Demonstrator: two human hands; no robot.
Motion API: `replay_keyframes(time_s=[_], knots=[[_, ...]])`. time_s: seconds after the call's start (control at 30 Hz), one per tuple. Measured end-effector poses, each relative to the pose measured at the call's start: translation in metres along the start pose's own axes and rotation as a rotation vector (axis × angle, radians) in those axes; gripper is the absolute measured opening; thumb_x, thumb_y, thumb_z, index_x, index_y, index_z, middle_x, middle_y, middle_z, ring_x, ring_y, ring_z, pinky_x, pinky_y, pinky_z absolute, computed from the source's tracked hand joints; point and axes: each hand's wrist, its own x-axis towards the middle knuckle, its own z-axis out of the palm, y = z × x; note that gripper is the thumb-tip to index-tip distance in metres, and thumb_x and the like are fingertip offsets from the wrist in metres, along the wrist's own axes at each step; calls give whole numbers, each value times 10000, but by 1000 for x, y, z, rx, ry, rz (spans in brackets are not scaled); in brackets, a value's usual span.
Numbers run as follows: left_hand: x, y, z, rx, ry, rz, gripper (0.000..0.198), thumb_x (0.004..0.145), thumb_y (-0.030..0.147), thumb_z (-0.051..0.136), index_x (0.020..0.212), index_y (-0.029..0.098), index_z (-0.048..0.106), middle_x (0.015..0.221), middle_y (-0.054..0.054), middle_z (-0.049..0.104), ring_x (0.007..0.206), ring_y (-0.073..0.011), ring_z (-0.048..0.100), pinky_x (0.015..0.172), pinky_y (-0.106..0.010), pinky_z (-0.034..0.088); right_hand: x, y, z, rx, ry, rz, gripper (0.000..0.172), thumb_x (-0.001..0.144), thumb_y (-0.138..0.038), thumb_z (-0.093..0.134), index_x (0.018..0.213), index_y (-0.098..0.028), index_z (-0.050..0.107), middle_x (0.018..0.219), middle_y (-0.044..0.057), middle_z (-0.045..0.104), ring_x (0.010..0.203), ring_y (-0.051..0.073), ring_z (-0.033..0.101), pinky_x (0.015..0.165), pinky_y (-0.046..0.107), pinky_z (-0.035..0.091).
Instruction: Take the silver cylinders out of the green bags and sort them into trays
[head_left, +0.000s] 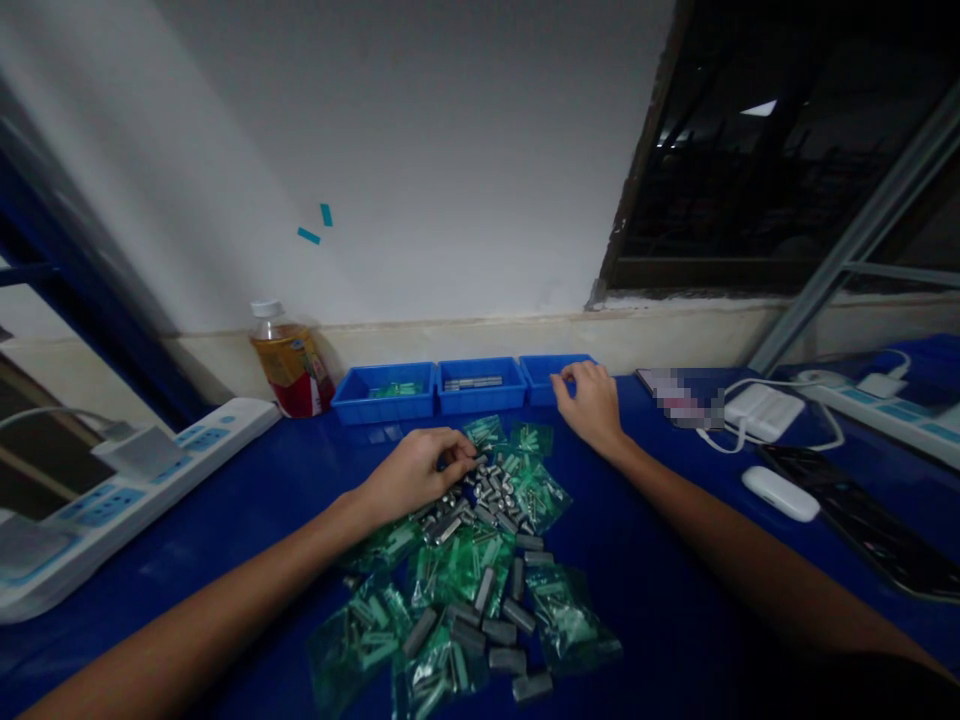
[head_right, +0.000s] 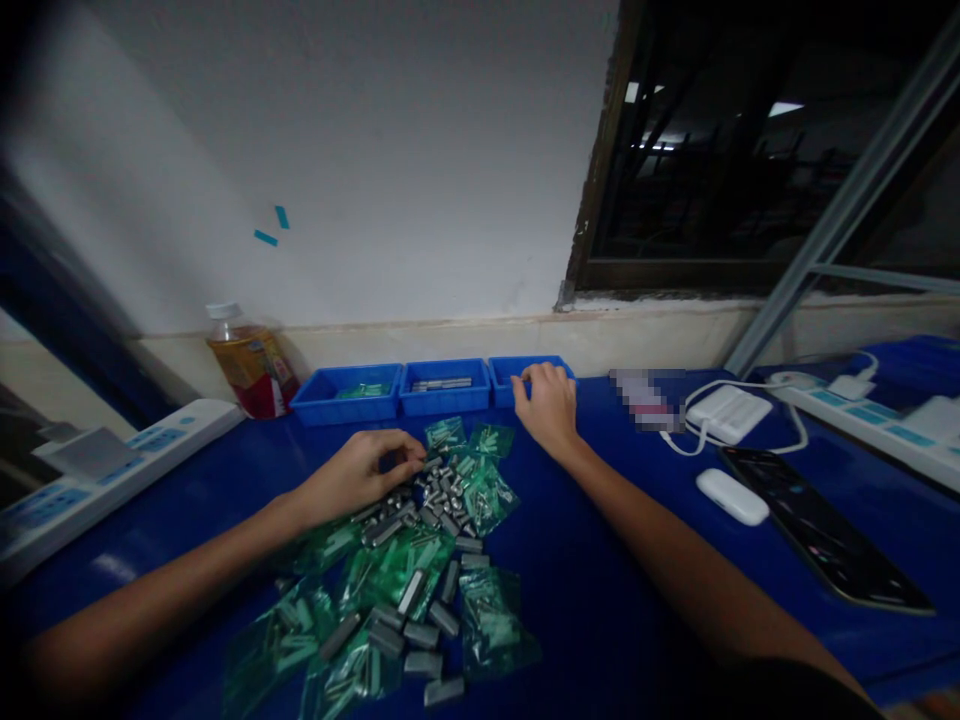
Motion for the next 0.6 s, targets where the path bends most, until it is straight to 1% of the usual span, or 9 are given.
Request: replay_keyframes(time_s=[0.1, 0.17, 0.2, 0.3, 0.43, 0.53, 0.6], knots=[[0, -1, 5, 161, 16, -20, 148, 852, 279, 546, 863, 176, 651, 798, -31, 662, 734, -160, 605, 651, -251, 431, 11, 15, 9, -60, -51, 90, 231, 881, -382, 535, 850, -174, 628, 901, 107, 620, 919, 283, 500, 720, 362, 338], [1, -1, 8, 224, 19, -37, 143, 846, 287, 552, 860, 182, 648, 803, -34, 661, 739, -168, 604, 632, -249, 418, 12, 13, 10, -72, -87, 106, 279, 872, -431, 544, 893, -171, 643, 944, 121, 619, 959, 306, 485, 738, 387, 339], [2, 0, 10, 240, 17, -46, 141, 845, 287, 551, 866, 185, 645, 808, -34, 662, 743, -171, 605, 624, -248, 413, 10, 8, 7, -61, -92, 91, 298, 870, -446, 545, 920, -170, 644, 968, 124, 617, 982, 313, 476, 755, 400, 338], [3, 2, 10, 264, 3, -67, 123, 836, 253, 536, 872, 192, 636, 818, -28, 665, 754, -171, 606, 626, -244, 411, -7, -15, -9, 44, -99, -42, 288, 882, -437, 536, 965, -179, 635, 999, 102, 619, 1030, 300, 462, 813, 417, 327], [1, 3, 3, 318, -46, -74, 151, 804, 178, 499, 862, 194, 639, 830, -23, 668, 791, -168, 607, 690, -247, 426, -46, -53, -44, 233, -228, -301, 187, 889, -354, 544, 884, -188, 629, 912, 66, 627, 984, 248, 492, 814, 383, 326], [-3, 7, -1, 408, -74, -85, 182, 816, 260, 514, 908, 209, 663, 913, -38, 680, 884, -200, 610, 776, -286, 433, -69, -70, -64, 329, -292, -399, 145, 879, -314, 563, 882, -182, 625, 895, 60, 624, 970, 234, 496, 818, 374, 324], [-6, 12, -1, 481, -103, -99, 217, 820, 322, 523, 935, 222, 678, 969, -48, 682, 920, -224, 610, 787, -311, 437, -76, -73, -69, 372, -299, -414, 139, 879, -305, 566, 883, -178, 622, 899, 56, 622, 972, 229, 495, 823, 372, 324]])
